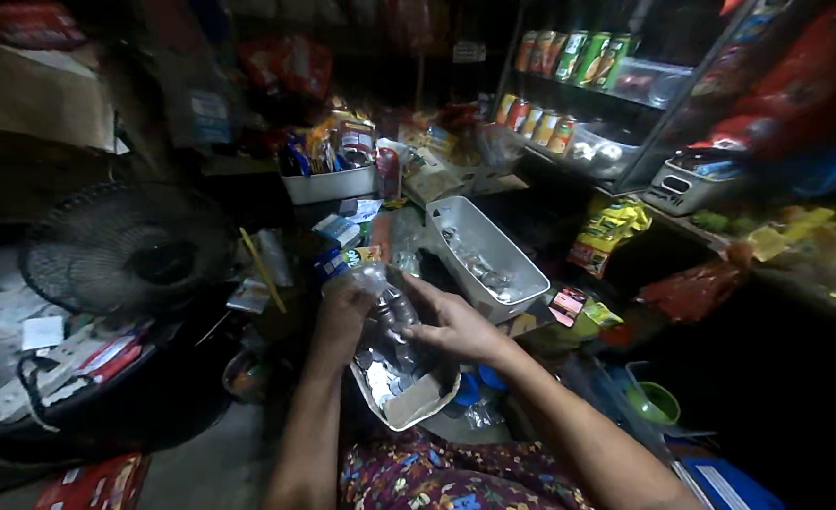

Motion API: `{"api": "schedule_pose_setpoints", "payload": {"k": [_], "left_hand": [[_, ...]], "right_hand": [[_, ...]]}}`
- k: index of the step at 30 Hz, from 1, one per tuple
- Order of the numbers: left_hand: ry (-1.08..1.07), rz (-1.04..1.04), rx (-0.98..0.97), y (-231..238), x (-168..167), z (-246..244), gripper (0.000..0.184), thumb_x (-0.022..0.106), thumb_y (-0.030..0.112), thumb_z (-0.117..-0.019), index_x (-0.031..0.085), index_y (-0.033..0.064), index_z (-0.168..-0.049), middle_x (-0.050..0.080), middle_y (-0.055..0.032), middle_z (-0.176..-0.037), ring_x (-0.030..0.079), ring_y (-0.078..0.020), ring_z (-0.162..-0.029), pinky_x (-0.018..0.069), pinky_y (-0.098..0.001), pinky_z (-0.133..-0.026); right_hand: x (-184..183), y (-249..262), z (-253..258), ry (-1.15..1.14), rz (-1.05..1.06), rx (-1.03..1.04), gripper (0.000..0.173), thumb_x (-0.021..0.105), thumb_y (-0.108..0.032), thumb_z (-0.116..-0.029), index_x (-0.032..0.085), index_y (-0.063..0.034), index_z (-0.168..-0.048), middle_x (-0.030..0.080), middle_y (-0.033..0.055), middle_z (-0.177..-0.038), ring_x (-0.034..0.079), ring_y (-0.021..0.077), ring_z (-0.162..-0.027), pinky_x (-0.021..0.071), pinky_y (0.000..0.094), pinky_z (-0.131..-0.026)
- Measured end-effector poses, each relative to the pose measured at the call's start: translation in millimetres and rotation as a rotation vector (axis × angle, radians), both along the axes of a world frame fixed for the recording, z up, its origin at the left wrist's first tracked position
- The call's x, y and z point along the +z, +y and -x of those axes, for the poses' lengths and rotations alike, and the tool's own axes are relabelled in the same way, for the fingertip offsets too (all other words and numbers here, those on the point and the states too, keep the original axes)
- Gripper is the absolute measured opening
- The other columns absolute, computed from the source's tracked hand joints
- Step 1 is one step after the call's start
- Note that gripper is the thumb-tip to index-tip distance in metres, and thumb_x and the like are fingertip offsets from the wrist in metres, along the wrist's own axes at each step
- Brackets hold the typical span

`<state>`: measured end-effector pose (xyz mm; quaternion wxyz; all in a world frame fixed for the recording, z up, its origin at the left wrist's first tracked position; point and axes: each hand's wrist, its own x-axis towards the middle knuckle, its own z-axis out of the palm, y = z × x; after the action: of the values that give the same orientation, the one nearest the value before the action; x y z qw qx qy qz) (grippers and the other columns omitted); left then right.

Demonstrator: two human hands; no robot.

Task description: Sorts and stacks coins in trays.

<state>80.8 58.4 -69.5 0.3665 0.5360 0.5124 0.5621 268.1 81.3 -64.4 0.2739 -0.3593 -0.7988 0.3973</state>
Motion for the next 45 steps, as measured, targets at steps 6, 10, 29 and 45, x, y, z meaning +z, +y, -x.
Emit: {"api": "schedule_pose_setpoints", "payload": {"k": [6, 10, 29, 45], "left_hand": [[-0.289, -0.055, 0.064, 1, 8, -8, 0.012, 0.054, -0.002, -0.1011, 0.063, 0.0064, -0.098, 0.066, 0.0069, -0.081, 0.063, 0.0007, -0.070, 0.0562, -0.0186, -0.067], [-0.212, -0.056, 0.042, 2, 4, -9, 0.011, 0.055, -0.003, -0.1000, 0.065, 0.0034, -0.099, 0.066, 0.0042, -0.081, 0.063, -0.0007, -0.071, 0.0555, -0.0197, -0.068], [0.315, -0.165, -0.050, 17, -12, 21, 0.027, 0.057, 0.006, -0.1013, 0.063, -0.0066, -0.125, 0.067, -0.0195, -0.124, 0.066, -0.0207, -0.112, 0.0530, -0.0366, -0.097], [0.104, -0.333, 0.199, 21, -27, 33, 0.030, 0.047, 0.006, -0.1046, 0.057, -0.0100, -0.128, 0.060, -0.0190, -0.131, 0.061, -0.0133, -0.114, 0.0501, -0.0301, -0.098]], "right_hand": [[1, -4, 8, 0.302, 0.197, 0.037, 0.085, 0.070, -0.013, -0.0920, 0.022, -0.0060, -0.162, 0.058, 0.0189, -0.139, 0.065, 0.0148, -0.114, 0.0543, 0.0306, -0.098], [-3, -9, 17, 0.296, 0.153, 0.008, 0.086, 0.071, -0.011, -0.0911, 0.023, -0.0071, -0.162, 0.051, 0.0193, -0.149, 0.060, 0.0170, -0.125, 0.0502, 0.0326, -0.105], [59, 51, -117, -0.216, -0.061, -0.340, 0.045, 0.066, -0.001, -0.0921, 0.061, -0.0060, -0.136, 0.069, 0.0171, -0.116, 0.068, 0.0241, -0.092, 0.0557, 0.0459, -0.082], [21, 69, -100, -0.324, -0.652, -0.297, 0.021, 0.066, 0.001, -0.0922, 0.075, 0.0023, -0.112, 0.067, 0.0257, -0.115, 0.064, 0.0440, -0.110, 0.0515, 0.0593, -0.094]]}}
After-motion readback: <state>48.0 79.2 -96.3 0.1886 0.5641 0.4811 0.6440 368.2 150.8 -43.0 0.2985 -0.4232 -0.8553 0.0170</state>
